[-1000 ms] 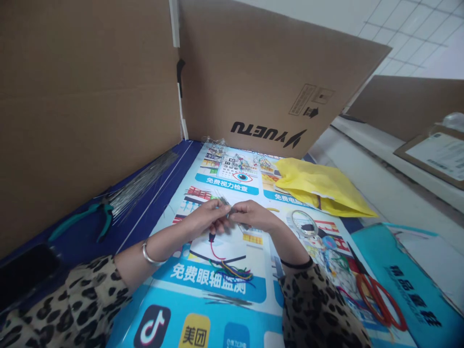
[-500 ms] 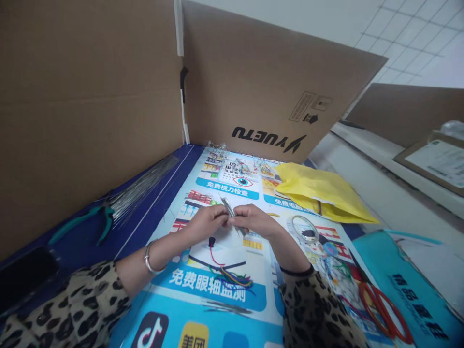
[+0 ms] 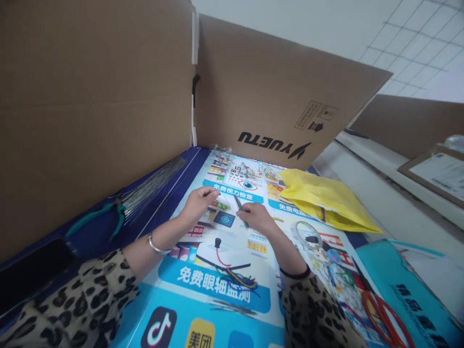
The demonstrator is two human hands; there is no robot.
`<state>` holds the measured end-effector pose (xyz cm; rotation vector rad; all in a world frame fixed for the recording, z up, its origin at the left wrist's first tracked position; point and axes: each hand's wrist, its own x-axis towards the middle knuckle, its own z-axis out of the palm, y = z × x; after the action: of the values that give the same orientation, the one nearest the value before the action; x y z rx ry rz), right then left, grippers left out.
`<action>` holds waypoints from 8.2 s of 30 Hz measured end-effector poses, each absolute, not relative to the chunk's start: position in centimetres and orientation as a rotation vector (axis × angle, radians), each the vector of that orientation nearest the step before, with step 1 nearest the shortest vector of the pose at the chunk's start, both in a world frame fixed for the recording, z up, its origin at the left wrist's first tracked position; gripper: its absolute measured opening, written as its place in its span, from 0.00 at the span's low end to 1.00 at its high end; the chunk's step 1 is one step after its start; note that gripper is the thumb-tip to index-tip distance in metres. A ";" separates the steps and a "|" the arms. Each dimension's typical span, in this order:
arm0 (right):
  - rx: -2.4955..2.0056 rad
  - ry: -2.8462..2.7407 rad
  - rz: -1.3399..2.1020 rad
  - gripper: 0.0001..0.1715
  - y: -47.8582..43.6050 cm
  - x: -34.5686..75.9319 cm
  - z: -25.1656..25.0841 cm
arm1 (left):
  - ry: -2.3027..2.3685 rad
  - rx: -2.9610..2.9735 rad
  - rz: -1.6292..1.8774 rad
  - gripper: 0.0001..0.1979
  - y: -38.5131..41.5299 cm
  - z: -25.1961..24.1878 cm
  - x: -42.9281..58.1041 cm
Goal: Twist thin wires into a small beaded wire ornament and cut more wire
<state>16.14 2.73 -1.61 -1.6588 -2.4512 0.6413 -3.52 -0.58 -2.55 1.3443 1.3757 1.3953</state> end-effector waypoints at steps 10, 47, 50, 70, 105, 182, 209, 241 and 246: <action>-1.957 -2.705 0.339 0.22 4.4 11.1 -0.8 | 1.121 1.018 1.395 0.09 0.6 -1.3 -5.9; -2.444 -2.891 0.262 0.19 5.8 6.8 -0.1 | 0.873 0.457 1.310 0.06 3.2 -5.0 -6.8; -2.453 -2.827 0.239 0.18 5.8 7.2 -0.5 | 0.852 0.463 1.311 0.06 3.2 -5.2 -6.6; -1.656 -2.039 0.236 0.08 -1.1 13.6 -3.2 | 0.867 0.978 1.437 0.09 -1.1 -3.3 -2.2; -1.145 -1.902 0.346 0.14 -4.1 14.1 -6.5 | 1.110 1.441 1.265 0.19 -5.8 -5.1 1.7; -1.102 -1.984 0.322 0.27 -0.5 16.0 -7.5 | 1.026 1.661 1.069 0.08 -4.2 -5.8 0.9; -0.823 -1.824 0.544 0.07 -2.7 14.7 -5.5 | 1.099 1.728 1.006 0.09 -4.2 -6.1 0.5; -0.985 -1.965 0.268 0.21 -1.5 14.9 -6.7 | 0.886 1.421 1.137 0.22 -3.2 -7.2 0.5; -0.996 -2.010 0.203 0.24 -1.4 14.7 -6.9 | 0.927 1.514 1.133 0.23 -3.2 -7.2 0.5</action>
<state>14.73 -1.41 -6.90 -0.9963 -2.0103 0.2027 0.47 -3.23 -7.21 1.5141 0.9266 1.1333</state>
